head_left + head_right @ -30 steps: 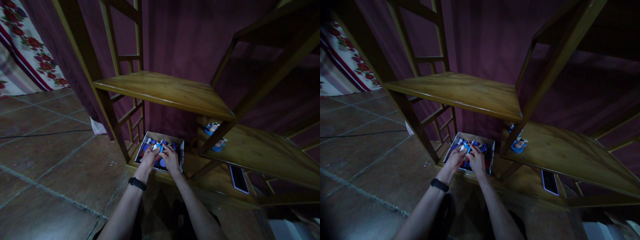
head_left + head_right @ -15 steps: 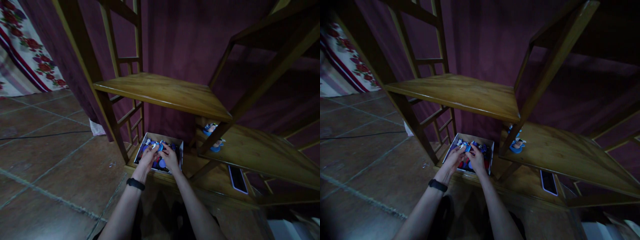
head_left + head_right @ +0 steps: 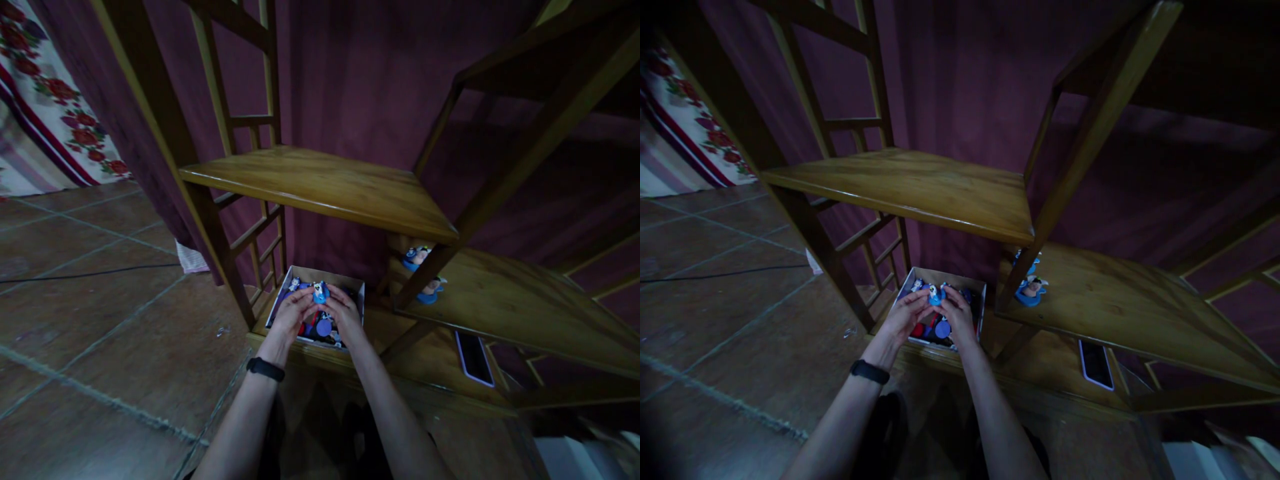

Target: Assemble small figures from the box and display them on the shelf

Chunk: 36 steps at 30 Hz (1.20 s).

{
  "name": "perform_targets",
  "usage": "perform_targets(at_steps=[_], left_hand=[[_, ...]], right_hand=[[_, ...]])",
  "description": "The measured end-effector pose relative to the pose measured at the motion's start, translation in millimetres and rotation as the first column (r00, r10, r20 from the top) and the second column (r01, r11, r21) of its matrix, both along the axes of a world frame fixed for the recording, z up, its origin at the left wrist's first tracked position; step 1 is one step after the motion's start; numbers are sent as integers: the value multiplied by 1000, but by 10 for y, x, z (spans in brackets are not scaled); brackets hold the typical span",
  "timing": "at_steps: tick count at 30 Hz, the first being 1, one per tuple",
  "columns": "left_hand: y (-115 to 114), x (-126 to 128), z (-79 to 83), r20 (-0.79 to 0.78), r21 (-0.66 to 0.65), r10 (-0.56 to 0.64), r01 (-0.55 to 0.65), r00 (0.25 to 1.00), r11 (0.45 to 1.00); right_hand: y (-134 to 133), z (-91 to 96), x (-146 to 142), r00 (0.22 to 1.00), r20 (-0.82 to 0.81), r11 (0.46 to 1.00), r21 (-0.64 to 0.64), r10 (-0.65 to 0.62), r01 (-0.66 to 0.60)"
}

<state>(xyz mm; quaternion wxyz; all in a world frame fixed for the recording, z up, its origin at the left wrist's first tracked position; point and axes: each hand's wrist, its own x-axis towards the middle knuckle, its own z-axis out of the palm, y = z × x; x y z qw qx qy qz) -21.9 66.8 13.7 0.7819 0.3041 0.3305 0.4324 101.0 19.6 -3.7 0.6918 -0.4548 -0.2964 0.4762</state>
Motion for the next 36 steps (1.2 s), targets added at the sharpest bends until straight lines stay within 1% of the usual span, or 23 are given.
perform_targets(at_steps=[4,10,15,21,24,31,34,36], left_hand=[[1,5,-20,-21,-19,8,-8,1000,1000],[-5,34,-36,-6,-64,22,-22,1000,998],[9,51,-60,-17,-82,27,-29,999,996],[0,69,-70,-48,-80,37,-40,998,996],[-12,75,-69,-63,-71,42,-46,997,996],[-14,67,-94,-73,-49,67,-70,995,996],[-19,69,-96,-87,-57,73,-78,994,995],[-25,72,-92,-101,-70,75,-82,992,994]], right_hand=[[16,-20,27,997,-79,999,-38,11,-14],[28,-55,23,990,-137,999,-26,19,-23],[26,-32,1,994,-111,999,-28,23,-27],[27,-14,-12,998,-59,996,-91,-24,19],[21,-16,-11,999,-43,996,-91,-24,20],[10,0,-16,998,-43,992,-122,-37,32],[0,9,-21,997,-58,993,-115,-48,41],[-10,14,-25,998,-51,994,-104,-32,27]])
